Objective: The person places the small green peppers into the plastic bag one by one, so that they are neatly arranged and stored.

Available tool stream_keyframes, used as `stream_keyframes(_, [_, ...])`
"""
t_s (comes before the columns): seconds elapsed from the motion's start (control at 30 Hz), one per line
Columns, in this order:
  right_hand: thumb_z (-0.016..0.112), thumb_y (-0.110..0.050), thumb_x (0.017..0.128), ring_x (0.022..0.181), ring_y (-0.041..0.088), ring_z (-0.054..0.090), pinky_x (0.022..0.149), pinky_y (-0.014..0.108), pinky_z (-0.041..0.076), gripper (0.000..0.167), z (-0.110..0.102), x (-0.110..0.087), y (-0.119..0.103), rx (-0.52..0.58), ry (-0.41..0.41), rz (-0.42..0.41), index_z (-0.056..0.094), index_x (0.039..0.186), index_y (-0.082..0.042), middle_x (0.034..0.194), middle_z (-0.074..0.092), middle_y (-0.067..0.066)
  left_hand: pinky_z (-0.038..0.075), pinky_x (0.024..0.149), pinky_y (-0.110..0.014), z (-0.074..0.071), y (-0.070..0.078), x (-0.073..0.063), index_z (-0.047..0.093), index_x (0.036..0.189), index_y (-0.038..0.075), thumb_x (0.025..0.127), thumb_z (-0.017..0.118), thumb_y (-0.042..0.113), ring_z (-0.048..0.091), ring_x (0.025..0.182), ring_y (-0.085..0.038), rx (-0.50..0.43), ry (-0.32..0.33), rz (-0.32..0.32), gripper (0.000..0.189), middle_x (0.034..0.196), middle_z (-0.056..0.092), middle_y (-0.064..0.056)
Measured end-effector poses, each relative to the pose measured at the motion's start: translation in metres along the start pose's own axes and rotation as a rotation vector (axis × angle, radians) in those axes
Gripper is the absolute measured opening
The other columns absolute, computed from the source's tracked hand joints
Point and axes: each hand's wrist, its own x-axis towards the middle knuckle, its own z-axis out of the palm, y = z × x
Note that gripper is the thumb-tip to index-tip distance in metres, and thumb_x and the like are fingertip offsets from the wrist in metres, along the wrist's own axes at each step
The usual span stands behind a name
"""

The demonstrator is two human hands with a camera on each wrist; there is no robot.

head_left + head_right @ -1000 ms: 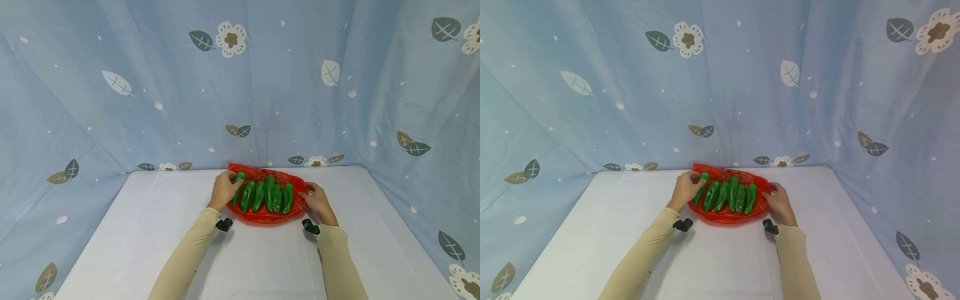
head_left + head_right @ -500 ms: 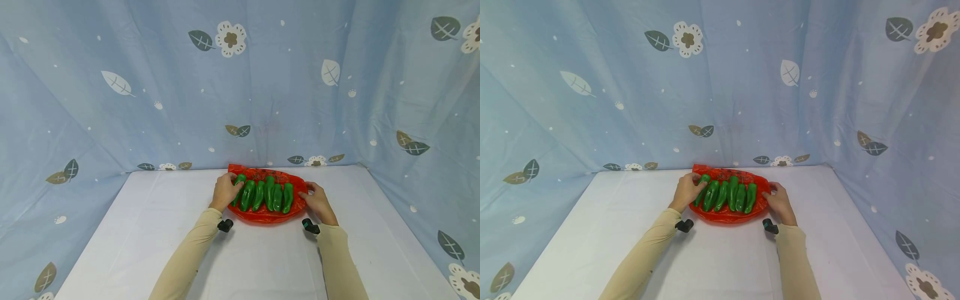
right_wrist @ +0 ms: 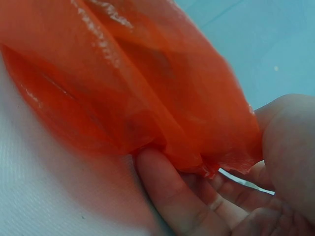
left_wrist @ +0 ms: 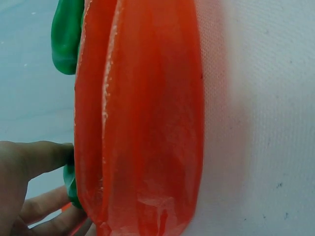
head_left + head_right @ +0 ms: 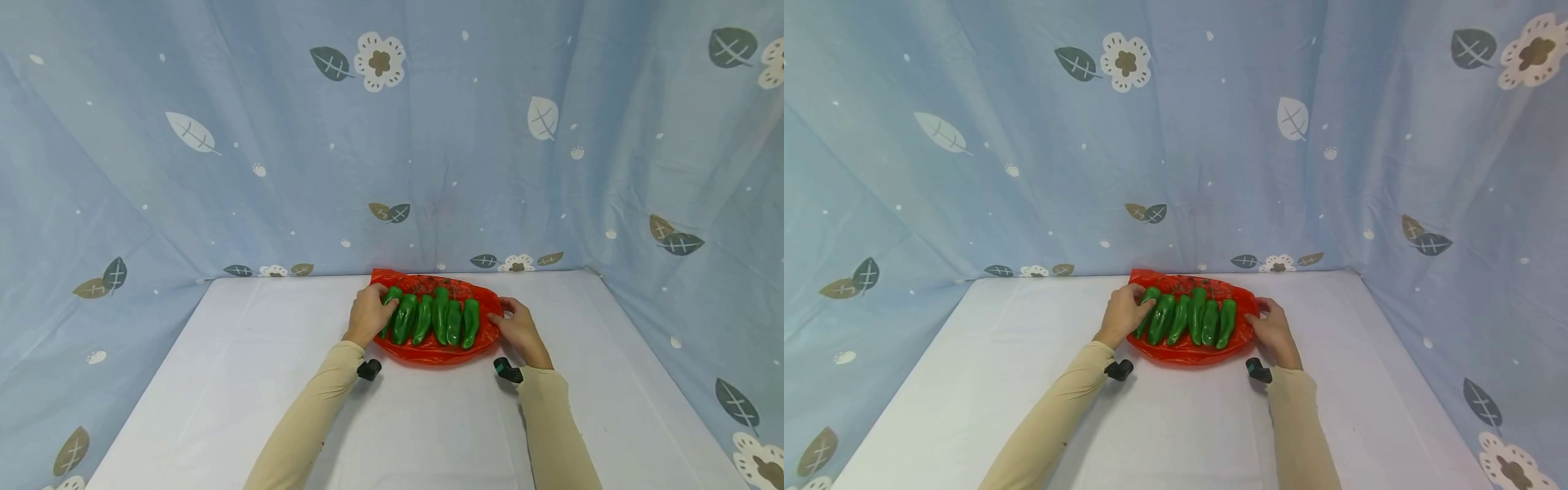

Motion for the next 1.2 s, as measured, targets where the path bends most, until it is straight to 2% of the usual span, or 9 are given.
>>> stream_keyframes(0.4, [0.054,-0.016,0.105,0.148,0.047,0.036,0.116,0.055,0.045,0.059,0.0008,-0.0003,0.0020,0.014,-0.009,-0.005,0.032,0.158,0.002,0.162,0.033,0.029,0.061,0.075,-0.044,0.0009,0.0009,-0.0014,0.073,0.114,0.000,0.093,0.077,0.022,0.075,0.089,-0.030,0.020,0.000,-0.011,0.031,0.106,0.077,-0.016])
stream_keyframes(0.9, [0.054,-0.018,0.106,0.149,0.047,0.034,0.119,0.056,0.041,0.059,0.0005,0.0000,0.0022,0.002,-0.002,0.003,0.033,0.157,0.000,0.162,0.034,0.027,0.062,0.078,-0.044,0.0041,-0.0007,-0.0003,0.072,0.118,-0.001,0.093,0.078,0.023,0.075,0.093,-0.030,0.048,-0.007,-0.011,0.035,0.110,0.077,-0.016])
stream_keyframes(1.03, [0.055,-0.019,0.106,0.149,0.048,0.034,0.118,0.056,0.042,0.058,0.0001,0.0008,0.0036,-0.001,0.001,-0.002,0.034,0.157,0.001,0.162,0.035,0.028,0.062,0.082,-0.046,0.0039,-0.0001,-0.0024,0.071,0.119,-0.002,0.093,0.077,0.022,0.073,0.099,-0.032,0.037,-0.011,-0.010,0.036,0.114,0.075,-0.017])
stream_keyframes(1.2, [0.055,-0.019,0.106,0.148,0.048,0.035,0.117,0.056,0.043,0.057,0.0003,0.0006,0.0036,0.002,0.000,-0.002,0.035,0.156,0.001,0.161,0.035,0.028,0.058,0.095,-0.049,0.0030,-0.0002,-0.0081,0.068,0.125,-0.003,0.095,0.074,0.023,0.067,0.114,-0.034,0.036,0.005,0.007,0.040,0.124,0.069,-0.019])
